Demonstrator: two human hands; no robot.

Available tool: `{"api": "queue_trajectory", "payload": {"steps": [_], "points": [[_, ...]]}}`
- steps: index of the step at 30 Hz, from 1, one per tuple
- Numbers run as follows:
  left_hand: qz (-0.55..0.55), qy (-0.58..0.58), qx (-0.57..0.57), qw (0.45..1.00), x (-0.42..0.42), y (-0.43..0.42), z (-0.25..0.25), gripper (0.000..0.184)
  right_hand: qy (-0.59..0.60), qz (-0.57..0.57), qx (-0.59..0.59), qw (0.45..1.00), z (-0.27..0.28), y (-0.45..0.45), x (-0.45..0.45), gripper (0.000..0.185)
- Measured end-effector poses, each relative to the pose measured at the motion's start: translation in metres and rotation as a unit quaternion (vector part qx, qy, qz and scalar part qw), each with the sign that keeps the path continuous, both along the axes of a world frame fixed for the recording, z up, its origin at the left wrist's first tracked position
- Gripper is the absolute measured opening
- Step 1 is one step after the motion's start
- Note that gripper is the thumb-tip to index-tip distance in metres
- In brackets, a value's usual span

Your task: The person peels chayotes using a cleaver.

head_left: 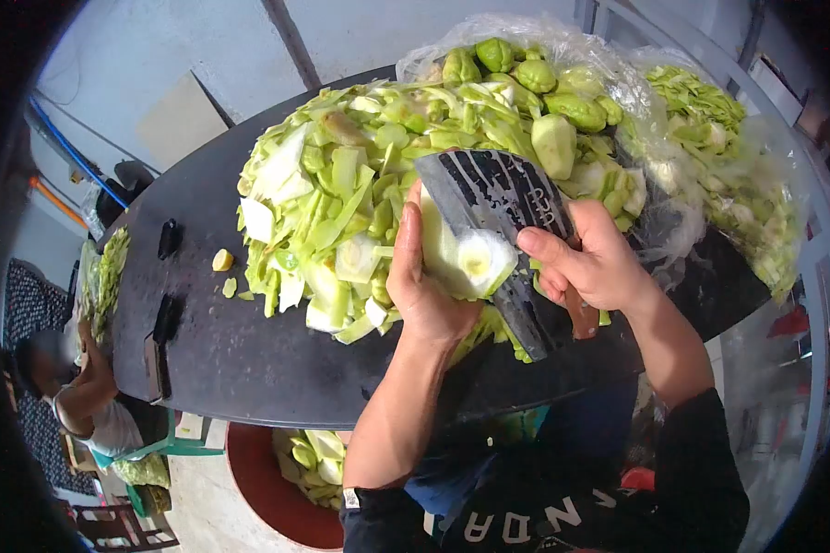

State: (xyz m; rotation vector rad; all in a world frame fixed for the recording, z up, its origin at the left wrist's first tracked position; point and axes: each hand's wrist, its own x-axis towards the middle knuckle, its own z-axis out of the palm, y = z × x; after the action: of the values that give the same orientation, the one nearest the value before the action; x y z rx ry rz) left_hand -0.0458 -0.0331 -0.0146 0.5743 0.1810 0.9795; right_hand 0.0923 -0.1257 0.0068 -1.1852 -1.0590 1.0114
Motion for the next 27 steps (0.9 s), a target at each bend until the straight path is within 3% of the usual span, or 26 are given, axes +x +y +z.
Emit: {"api": "queue_trajectory", "payload": {"steps": [3,5,9,12,15,17,18,20,21,24,25,26,27], "points": [[-0.052,-0.024,0.03,0.998,-0.006,0.005,0.0,0.055,0.002,0.028,-0.034,0.999,-0.001,-0.001,0.005,0.021],[-0.132,-0.06,0.001,0.989,-0.01,0.007,-0.001,0.057,-0.081,0.026,-0.019,0.996,0.004,-0.001,0.004,0.022],[-0.124,-0.048,0.042,0.99,-0.007,0.003,0.004,0.059,-0.109,0.016,-0.037,0.993,0.005,-0.001,0.002,0.027],[-0.085,0.009,0.088,0.992,-0.006,0.0,0.003,0.06,-0.167,-0.034,0.027,0.985,-0.001,0.001,-0.001,0.028],[-0.037,0.01,0.102,0.994,0.0,0.003,-0.002,0.061,-0.203,-0.07,0.041,0.976,0.0,0.0,-0.006,0.026],[0.063,0.058,0.2,0.976,0.003,0.003,-0.003,0.059,-0.188,-0.085,0.096,0.974,-0.002,0.001,-0.008,0.022],[0.062,0.058,0.2,0.976,0.004,0.001,-0.004,0.059,-0.187,-0.087,0.096,0.974,-0.003,0.0,-0.009,0.022],[0.194,0.156,0.262,0.932,0.006,-0.001,-0.003,0.056,-0.198,-0.097,0.075,0.973,-0.003,-0.001,-0.009,0.02],[0.195,0.155,0.263,0.932,0.008,-0.002,-0.003,0.056,-0.199,-0.096,0.077,0.972,0.0,-0.002,-0.01,0.02],[0.393,0.178,0.353,0.83,0.016,-0.001,-0.004,0.054,-0.23,-0.103,0.079,0.964,0.004,-0.005,-0.015,0.023],[0.448,0.214,0.398,0.771,0.013,0.004,0.0,0.053,-0.235,-0.107,0.125,0.958,0.004,-0.004,-0.021,0.026],[0.45,0.213,0.398,0.77,0.011,0.005,0.003,0.053,-0.239,-0.108,0.171,0.95,0.005,-0.004,-0.024,0.028],[0.39,0.179,0.294,0.854,0.009,0.005,0.005,0.052,-0.248,-0.104,0.153,0.951,0.008,-0.005,-0.023,0.028]]}}
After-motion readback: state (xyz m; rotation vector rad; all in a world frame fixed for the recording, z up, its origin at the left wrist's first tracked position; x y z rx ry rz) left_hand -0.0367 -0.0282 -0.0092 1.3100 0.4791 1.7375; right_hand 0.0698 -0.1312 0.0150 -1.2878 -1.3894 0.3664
